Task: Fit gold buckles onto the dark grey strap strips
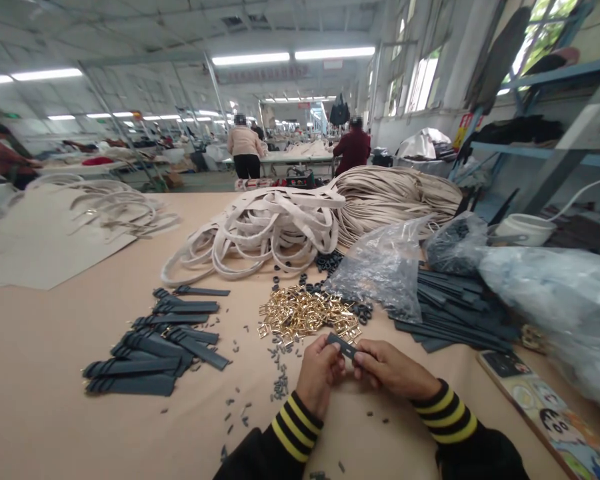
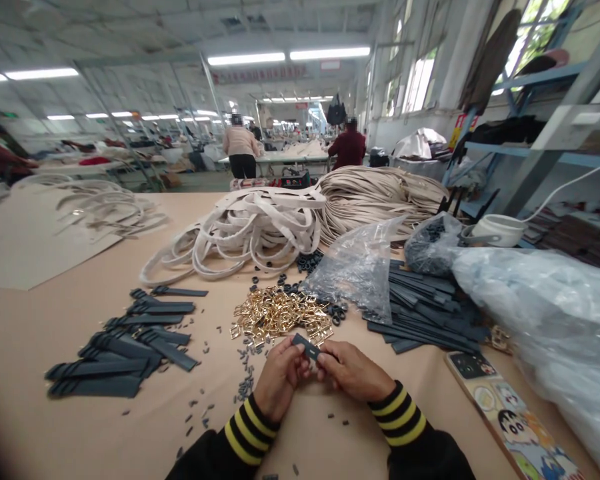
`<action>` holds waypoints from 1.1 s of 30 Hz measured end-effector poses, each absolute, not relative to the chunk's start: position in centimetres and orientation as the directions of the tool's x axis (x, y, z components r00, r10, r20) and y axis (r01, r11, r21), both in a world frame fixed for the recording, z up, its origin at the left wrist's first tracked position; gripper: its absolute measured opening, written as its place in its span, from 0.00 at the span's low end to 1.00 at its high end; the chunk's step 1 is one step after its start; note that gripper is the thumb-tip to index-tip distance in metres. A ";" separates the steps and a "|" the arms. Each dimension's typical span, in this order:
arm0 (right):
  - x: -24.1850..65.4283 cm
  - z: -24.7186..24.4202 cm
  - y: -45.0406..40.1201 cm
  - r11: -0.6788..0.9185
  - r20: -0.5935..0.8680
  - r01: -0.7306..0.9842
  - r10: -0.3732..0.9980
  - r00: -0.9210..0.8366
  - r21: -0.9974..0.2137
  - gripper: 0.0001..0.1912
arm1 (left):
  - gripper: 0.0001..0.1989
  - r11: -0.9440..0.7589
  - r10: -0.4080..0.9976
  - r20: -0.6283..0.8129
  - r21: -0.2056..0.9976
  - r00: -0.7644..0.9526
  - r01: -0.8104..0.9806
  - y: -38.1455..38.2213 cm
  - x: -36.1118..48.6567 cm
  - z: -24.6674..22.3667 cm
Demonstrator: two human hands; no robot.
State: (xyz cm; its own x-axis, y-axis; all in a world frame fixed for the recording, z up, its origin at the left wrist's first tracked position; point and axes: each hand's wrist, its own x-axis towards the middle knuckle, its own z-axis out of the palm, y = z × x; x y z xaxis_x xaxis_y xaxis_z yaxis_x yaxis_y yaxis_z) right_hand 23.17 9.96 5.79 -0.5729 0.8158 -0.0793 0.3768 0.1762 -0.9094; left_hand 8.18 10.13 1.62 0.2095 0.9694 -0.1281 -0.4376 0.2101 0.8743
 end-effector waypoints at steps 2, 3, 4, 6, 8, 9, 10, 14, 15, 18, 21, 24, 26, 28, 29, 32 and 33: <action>23.7 5.7 10.3 0.183 -0.069 0.437 0.863 -0.500 -0.881 0.14 | 0.10 0.111 0.984 -0.064 0.951 0.166 -0.289 10.4 7.8 1.8; 24.0 5.7 10.6 0.199 -0.034 0.493 0.905 -0.424 -0.847 0.14 | 0.10 0.041 0.990 -0.016 0.984 0.137 -0.176 10.6 7.6 1.9; 24.4 5.5 10.9 0.208 0.017 0.553 0.944 -0.330 -0.807 0.14 | 0.11 -0.040 0.993 0.045 0.998 0.107 -0.051 10.8 7.3 2.0; 25.0 5.2 11.5 0.188 0.114 0.633 0.981 -0.157 -0.751 0.13 | 0.10 -0.206 0.978 0.197 0.957 0.065 0.203 11.3 6.9 2.2; 25.5 4.9 11.9 0.148 0.121 0.623 0.989 -0.084 -0.769 0.11 | 0.09 -0.359 0.932 0.340 0.828 0.123 0.432 11.7 6.8 2.4; 25.6 4.7 12.1 0.123 0.093 0.596 0.992 -0.082 -0.794 0.11 | 0.09 -0.423 0.905 0.382 0.743 0.190 0.520 11.9 6.9 2.5; 25.6 4.6 12.1 0.102 0.064 0.568 0.994 -0.086 -0.817 0.11 | 0.10 -0.471 0.880 0.399 0.659 0.258 0.586 12.0 7.1 2.5; 25.2 4.4 12.1 0.086 0.038 0.530 0.994 -0.100 -0.843 0.09 | 0.08 -0.521 0.848 0.358 0.427 0.390 0.739 12.3 8.2 2.0; 25.1 4.3 12.0 0.094 0.044 0.528 0.993 -0.107 -0.844 0.09 | 0.07 -0.516 0.848 0.353 0.389 0.394 0.763 12.4 8.4 1.9; 24.7 4.2 11.8 0.107 0.041 0.516 0.990 -0.137 -0.850 0.08 | 0.07 -0.523 0.839 0.346 0.301 0.420 0.797 12.7 8.7 1.6; 24.3 4.2 11.6 0.124 0.041 0.519 0.985 -0.169 -0.846 0.08 | 0.08 -0.532 0.832 0.340 0.265 0.438 0.804 12.6 8.6 1.6; 24.0 4.5 11.3 0.163 0.052 0.527 0.974 -0.219 -0.834 0.09 | 0.07 -0.543 0.827 0.363 0.316 0.429 0.778 12.2 8.1 1.8; 23.8 4.5 11.2 0.202 0.076 0.549 0.967 -0.244 -0.811 0.09 | 0.05 -0.547 0.832 0.360 0.407 0.422 0.732 11.9 7.6 1.9; 23.6 4.4 11.1 0.218 0.085 0.570 0.964 -0.250 -0.793 0.08 | 0.04 -0.529 0.849 0.331 0.507 0.413 0.681 11.8 7.1 2.0; 23.5 4.3 11.2 0.217 0.085 0.573 0.965 -0.249 -0.790 0.07 | 0.04 -0.510 0.860 0.314 0.546 0.403 0.664 11.8 6.8 2.0; 23.3 3.8 11.2 0.211 0.082 0.584 0.968 -0.239 -0.784 0.05 | 0.04 -0.455 0.888 0.251 0.598 0.385 0.659 12.3 6.6 2.1; 23.2 3.7 11.3 0.205 0.077 0.592 0.969 -0.234 -0.780 0.05 | 0.05 -0.440 0.894 0.223 0.601 0.388 0.667 12.5 6.6 2.1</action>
